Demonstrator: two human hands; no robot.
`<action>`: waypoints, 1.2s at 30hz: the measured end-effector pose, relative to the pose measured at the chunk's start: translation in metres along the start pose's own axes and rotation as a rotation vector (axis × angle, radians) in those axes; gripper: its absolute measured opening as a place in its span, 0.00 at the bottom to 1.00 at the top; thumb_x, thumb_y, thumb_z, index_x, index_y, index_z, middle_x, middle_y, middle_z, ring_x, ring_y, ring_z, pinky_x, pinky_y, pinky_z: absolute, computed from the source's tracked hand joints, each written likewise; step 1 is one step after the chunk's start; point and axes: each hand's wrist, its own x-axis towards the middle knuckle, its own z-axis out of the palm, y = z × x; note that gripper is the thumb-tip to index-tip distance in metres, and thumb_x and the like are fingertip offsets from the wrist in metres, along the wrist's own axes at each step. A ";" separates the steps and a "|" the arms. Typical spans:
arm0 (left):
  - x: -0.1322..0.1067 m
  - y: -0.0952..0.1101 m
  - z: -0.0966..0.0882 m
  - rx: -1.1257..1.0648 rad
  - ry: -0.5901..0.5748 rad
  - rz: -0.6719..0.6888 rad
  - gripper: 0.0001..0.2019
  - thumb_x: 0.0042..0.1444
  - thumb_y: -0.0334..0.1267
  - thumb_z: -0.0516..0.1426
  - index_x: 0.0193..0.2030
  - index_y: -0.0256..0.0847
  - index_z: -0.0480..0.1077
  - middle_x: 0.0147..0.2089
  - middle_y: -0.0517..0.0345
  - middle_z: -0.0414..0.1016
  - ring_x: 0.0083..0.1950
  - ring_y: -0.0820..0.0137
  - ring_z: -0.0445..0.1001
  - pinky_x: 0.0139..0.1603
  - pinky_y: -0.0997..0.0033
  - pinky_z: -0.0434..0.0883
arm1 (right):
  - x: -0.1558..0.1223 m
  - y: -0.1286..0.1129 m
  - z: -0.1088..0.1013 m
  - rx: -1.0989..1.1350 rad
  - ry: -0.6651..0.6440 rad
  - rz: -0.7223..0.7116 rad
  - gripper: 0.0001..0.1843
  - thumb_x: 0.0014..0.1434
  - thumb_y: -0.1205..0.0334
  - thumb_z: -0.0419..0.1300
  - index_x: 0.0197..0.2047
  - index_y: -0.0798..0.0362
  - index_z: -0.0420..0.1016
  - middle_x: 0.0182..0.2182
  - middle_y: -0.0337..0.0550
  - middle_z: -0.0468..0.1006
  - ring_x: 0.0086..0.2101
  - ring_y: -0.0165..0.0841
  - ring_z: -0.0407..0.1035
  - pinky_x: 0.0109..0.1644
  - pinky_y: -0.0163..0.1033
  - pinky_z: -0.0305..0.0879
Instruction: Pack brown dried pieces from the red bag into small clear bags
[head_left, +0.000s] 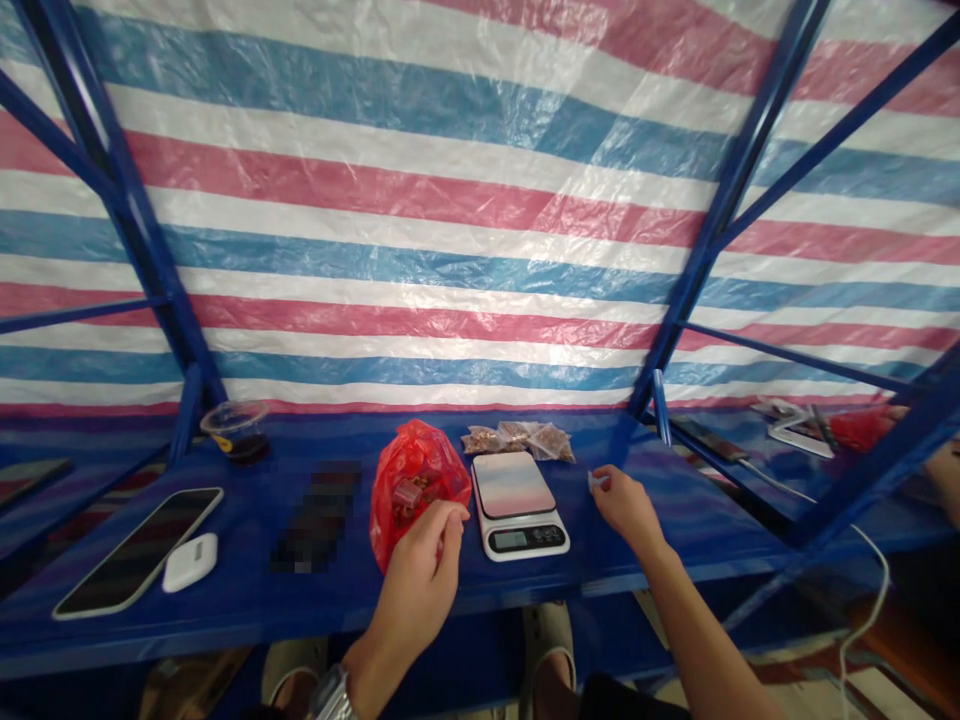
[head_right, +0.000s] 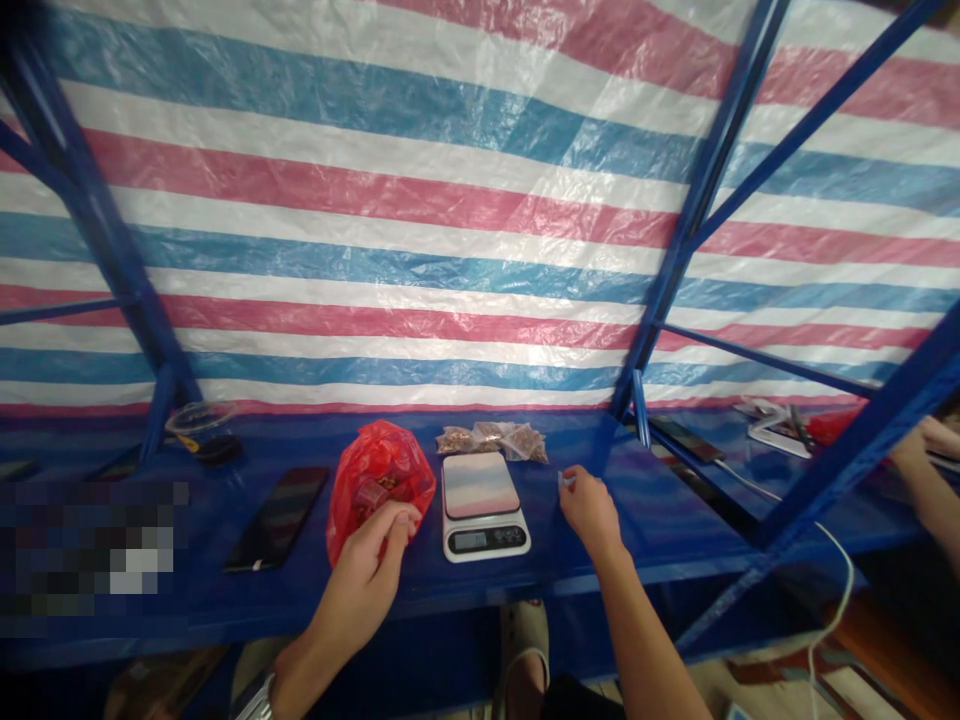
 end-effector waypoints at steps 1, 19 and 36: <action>0.000 0.001 0.005 -0.015 -0.008 -0.008 0.17 0.70 0.47 0.49 0.41 0.44 0.76 0.36 0.53 0.79 0.39 0.64 0.78 0.43 0.67 0.74 | 0.000 -0.003 -0.003 0.071 0.015 0.014 0.10 0.58 0.62 0.59 0.43 0.51 0.78 0.34 0.47 0.84 0.36 0.42 0.79 0.37 0.39 0.63; 0.014 -0.012 0.028 0.246 -0.058 0.227 0.30 0.58 0.44 0.65 0.66 0.47 0.65 0.63 0.47 0.73 0.65 0.54 0.70 0.66 0.48 0.70 | -0.083 -0.134 -0.011 1.004 -0.615 -0.421 0.15 0.58 0.57 0.67 0.47 0.49 0.71 0.29 0.34 0.76 0.29 0.31 0.71 0.33 0.36 0.66; 0.023 0.002 -0.044 -0.118 0.454 -0.186 0.21 0.63 0.55 0.58 0.52 0.41 0.76 0.46 0.51 0.82 0.46 0.62 0.80 0.52 0.64 0.74 | -0.089 -0.202 0.036 0.742 -0.292 -0.557 0.09 0.66 0.59 0.56 0.43 0.51 0.77 0.38 0.44 0.82 0.39 0.36 0.75 0.48 0.41 0.69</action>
